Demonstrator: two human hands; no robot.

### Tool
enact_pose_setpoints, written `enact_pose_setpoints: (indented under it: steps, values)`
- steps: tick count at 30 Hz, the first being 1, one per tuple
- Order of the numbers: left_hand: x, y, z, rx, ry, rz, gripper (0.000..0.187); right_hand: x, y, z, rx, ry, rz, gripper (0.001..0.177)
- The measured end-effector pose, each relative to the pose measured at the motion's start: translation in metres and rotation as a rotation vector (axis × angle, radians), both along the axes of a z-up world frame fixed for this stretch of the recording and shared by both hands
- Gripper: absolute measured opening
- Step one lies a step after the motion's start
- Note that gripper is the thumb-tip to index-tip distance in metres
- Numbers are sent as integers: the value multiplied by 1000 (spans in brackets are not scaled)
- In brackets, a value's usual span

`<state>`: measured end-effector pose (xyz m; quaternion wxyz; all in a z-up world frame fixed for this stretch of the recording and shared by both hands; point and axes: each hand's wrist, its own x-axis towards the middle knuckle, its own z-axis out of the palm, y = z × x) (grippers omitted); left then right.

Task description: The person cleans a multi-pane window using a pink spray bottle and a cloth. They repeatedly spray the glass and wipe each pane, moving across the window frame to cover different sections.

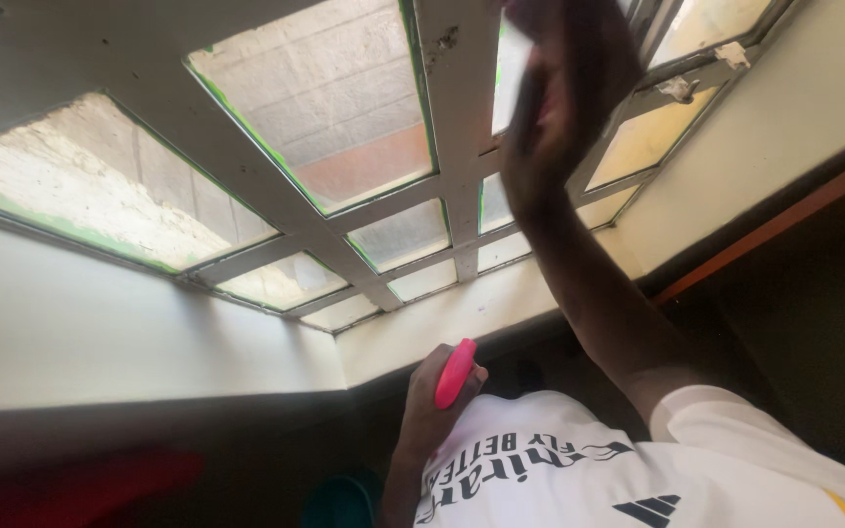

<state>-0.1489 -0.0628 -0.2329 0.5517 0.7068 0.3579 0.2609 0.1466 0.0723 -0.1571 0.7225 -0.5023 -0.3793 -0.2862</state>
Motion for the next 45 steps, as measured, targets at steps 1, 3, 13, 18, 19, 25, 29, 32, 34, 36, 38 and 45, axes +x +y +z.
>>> enact_pose_setpoints:
  steps: [1,3,13,18,19,25,29,32,34,36,38,45]
  values:
    - [1,-2,2,-16,-8,-5,21,-12,-7,-2,-59,-107,-16,34]
    - [-2,-4,5,-42,-26,-16,22,-37,-23,-3,-174,-321,-49,37]
    - [8,-2,10,-67,86,-73,28,-18,-25,46,-327,-67,45,49]
    - [12,-7,13,-102,65,-82,29,-18,-13,31,-348,-293,-23,55]
    - [12,-6,13,-95,64,-96,28,-16,-12,28,-335,-268,11,55]
    - [9,-8,7,-93,45,-111,28,8,-19,24,-390,-274,3,52]
    - [10,-7,8,-144,77,-112,29,9,-15,34,-350,-153,87,52]
    - [13,-7,6,-172,83,-113,30,-11,-18,20,-370,-257,84,57]
    - [12,-7,4,-160,76,-119,30,-28,-29,1,-422,-368,36,58]
    - [9,-7,3,-104,47,-124,27,-48,-42,-19,-463,-363,55,55]
    - [5,-6,3,-81,28,-119,28,-57,-46,-28,-498,-323,78,55]
    - [11,-7,-3,-104,34,-150,26,1,-22,10,-482,-285,-16,56]
